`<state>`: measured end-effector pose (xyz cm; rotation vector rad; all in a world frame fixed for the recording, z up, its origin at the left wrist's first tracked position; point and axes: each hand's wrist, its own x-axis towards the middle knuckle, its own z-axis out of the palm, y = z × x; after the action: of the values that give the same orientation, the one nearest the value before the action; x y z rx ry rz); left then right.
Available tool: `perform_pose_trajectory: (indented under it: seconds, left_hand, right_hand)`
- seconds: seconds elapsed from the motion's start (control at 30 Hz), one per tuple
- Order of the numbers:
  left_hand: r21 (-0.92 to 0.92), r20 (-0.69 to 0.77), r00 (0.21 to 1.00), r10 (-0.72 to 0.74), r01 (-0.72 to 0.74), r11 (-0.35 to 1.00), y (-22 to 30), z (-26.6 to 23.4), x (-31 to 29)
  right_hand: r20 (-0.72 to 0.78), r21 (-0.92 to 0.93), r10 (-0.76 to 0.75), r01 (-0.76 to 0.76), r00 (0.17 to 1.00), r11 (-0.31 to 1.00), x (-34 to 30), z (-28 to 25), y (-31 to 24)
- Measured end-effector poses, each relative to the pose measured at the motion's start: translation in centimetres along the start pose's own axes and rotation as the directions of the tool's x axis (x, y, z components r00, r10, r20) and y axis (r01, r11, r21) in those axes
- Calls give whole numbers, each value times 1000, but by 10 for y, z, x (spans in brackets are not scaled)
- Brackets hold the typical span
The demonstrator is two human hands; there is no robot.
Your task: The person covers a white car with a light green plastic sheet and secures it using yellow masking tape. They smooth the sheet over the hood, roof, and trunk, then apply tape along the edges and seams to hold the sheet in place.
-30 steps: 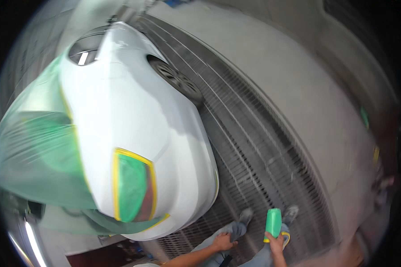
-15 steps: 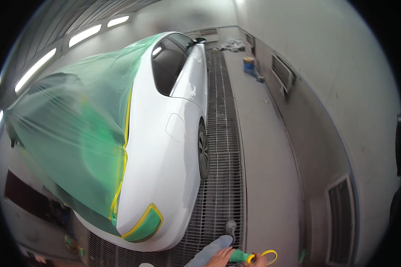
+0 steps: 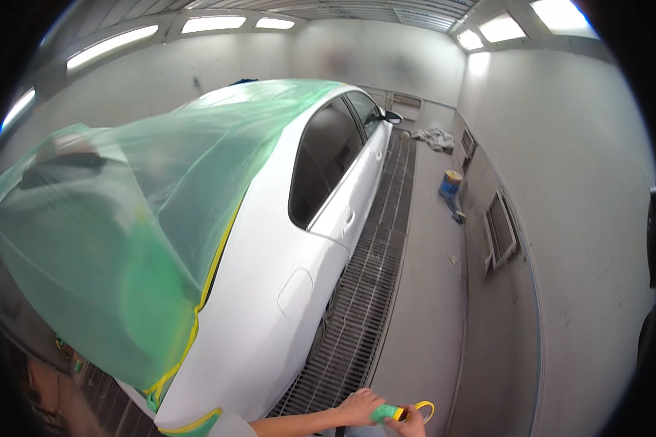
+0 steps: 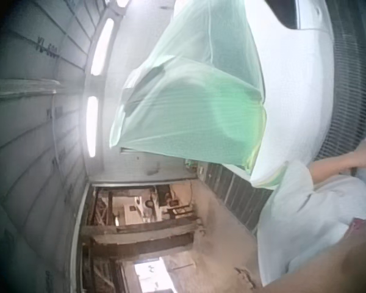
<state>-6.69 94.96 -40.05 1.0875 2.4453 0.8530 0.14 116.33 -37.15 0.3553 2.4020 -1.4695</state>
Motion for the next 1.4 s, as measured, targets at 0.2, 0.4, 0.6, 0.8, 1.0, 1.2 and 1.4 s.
perform_pose_trajectory:
  seconds: [0.2,0.4,0.6,0.8,1.0,1.2,1.4]
  left_hand:
    - [268,-21,999,44,-36,963,-92,-51,65]
    - [345,-113,993,-45,81,935,-151,-153,155]
    - [219,-459,865,-201,329,919,-196,-289,203]
    - [84,-896,400,-194,582,809,-298,-450,222]
    - [62,-990,134,-52,723,689,-363,-610,233]
    - [-97,-991,-128,35,882,461,-378,-679,239]
    - [-461,-885,-432,-170,767,446,-374,-714,213]
  right_hand:
    - [405,-271,-66,188,912,944,154,-10,-39]
    - [729,-313,-52,400,683,862,355,-18,-102]
    - [699,-468,-90,549,709,692,514,-32,-207]
    - [493,110,10,-74,870,991,630,-60,-280]
    - [367,595,-60,-184,928,782,738,-96,-359]
    - [261,604,-273,65,926,795,852,-94,-491]
    - [234,593,-614,390,754,705,959,-66,-680]
